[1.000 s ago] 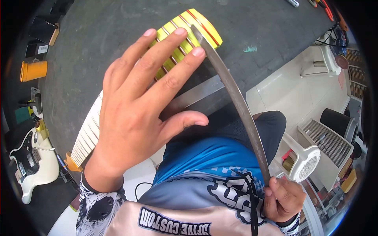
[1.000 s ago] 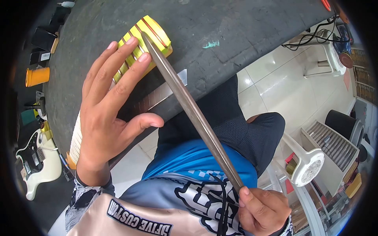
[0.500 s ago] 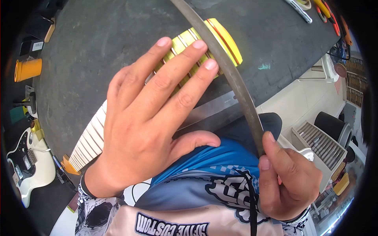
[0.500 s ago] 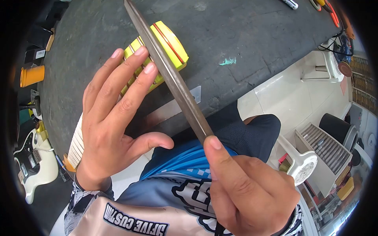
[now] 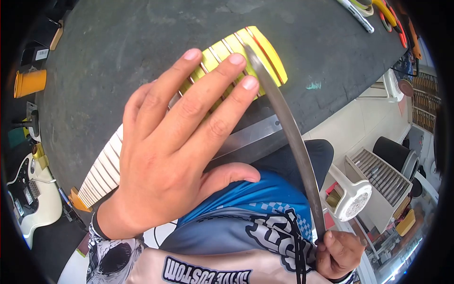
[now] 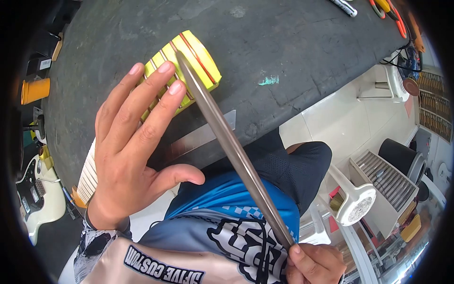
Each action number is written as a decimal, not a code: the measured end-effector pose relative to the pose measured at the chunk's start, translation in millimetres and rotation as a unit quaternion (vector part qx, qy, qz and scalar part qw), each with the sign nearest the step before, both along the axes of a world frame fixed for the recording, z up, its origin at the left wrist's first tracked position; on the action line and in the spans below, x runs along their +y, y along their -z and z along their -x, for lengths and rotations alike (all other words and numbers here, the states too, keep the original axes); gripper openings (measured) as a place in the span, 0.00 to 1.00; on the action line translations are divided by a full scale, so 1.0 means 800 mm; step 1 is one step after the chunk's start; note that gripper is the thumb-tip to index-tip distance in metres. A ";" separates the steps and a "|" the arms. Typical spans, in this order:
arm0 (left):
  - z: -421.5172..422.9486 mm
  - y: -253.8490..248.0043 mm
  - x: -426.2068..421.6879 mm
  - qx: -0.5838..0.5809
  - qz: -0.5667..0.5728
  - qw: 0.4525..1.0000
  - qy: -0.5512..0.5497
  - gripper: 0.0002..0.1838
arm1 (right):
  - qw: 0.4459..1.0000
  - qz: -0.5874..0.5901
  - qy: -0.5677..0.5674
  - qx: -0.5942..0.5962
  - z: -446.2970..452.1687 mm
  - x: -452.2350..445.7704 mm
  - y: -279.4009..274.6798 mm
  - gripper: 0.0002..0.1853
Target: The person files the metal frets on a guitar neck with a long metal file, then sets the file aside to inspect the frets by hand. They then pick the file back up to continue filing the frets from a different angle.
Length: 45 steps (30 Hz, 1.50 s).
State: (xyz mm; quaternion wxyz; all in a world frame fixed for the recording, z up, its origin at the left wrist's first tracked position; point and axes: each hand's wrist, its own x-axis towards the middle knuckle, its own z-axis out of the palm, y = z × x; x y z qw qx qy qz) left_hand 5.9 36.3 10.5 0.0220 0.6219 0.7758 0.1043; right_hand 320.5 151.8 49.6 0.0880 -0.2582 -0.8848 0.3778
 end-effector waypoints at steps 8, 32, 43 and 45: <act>0.002 -0.001 0.000 -0.016 -0.004 1.000 -0.001 0.48 | 0.999 -0.027 -0.029 0.029 0.126 0.023 0.008 0.21; 0.002 -0.003 0.000 -0.012 0.005 1.000 -0.003 0.47 | 0.999 -0.031 -0.019 0.003 0.102 0.016 0.001 0.24; 0.003 -0.003 0.000 -0.029 0.012 0.999 0.000 0.44 | 1.000 -0.016 -0.010 0.020 0.073 0.019 0.014 0.20; 0.004 -0.003 0.001 -0.030 0.011 1.000 0.001 0.43 | 0.999 -0.028 -0.016 0.013 0.038 0.014 0.005 0.21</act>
